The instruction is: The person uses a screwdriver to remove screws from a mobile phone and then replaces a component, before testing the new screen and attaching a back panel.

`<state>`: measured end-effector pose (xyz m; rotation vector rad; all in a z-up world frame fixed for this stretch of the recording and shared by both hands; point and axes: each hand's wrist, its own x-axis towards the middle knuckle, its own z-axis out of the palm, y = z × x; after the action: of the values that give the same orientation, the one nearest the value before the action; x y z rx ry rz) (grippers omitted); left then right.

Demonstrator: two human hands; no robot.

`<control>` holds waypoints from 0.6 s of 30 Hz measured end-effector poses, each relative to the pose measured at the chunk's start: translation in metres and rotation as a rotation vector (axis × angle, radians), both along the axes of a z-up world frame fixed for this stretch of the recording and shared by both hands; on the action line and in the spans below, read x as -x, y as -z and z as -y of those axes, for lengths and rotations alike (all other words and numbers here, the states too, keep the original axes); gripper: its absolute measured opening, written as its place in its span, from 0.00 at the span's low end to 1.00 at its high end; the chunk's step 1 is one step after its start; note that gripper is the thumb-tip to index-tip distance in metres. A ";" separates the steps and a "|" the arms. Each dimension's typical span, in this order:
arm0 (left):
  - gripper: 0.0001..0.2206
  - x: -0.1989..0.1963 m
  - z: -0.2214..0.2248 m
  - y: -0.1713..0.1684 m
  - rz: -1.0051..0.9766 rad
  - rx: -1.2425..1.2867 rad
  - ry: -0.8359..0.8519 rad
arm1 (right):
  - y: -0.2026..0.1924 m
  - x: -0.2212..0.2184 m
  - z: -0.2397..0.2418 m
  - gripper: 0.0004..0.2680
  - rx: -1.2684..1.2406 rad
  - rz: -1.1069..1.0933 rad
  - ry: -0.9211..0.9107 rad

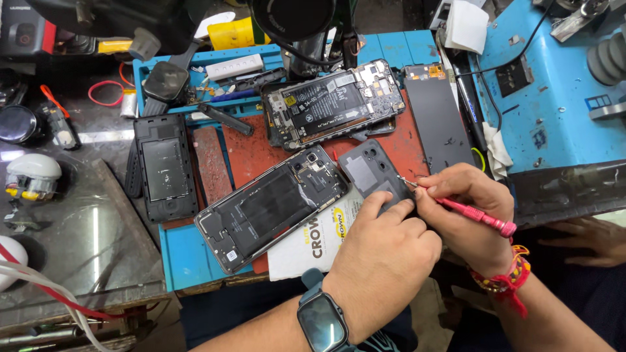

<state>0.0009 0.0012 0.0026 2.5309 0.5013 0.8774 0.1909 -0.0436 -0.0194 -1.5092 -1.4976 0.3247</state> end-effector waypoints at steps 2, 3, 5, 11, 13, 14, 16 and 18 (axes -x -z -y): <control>0.04 0.000 -0.001 0.000 -0.006 0.008 0.008 | 0.000 0.001 -0.001 0.07 -0.013 0.027 0.000; 0.04 0.000 -0.001 0.000 -0.009 0.012 0.011 | 0.000 0.002 -0.002 0.07 -0.019 0.040 0.000; 0.04 0.000 0.000 0.001 -0.015 0.006 0.005 | 0.000 0.005 -0.001 0.06 0.003 0.026 0.024; 0.04 -0.001 0.001 0.001 -0.010 -0.014 -0.004 | -0.015 0.004 -0.007 0.04 0.063 -0.371 -0.045; 0.04 -0.001 0.001 0.001 -0.009 -0.020 -0.010 | -0.025 0.004 -0.009 0.03 0.128 -0.457 -0.049; 0.04 -0.001 0.002 0.001 -0.008 -0.025 -0.014 | -0.032 0.004 -0.011 0.05 0.181 -0.410 -0.019; 0.04 0.000 0.002 0.002 0.001 -0.031 -0.021 | -0.043 0.007 -0.016 0.07 0.291 -0.204 0.040; 0.04 -0.001 0.002 0.002 0.020 -0.040 -0.027 | -0.057 0.009 -0.023 0.08 0.400 0.118 0.098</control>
<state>0.0014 -0.0006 0.0008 2.5542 0.5175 0.9310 0.1821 -0.0204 0.0373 -1.9393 -1.5037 0.5069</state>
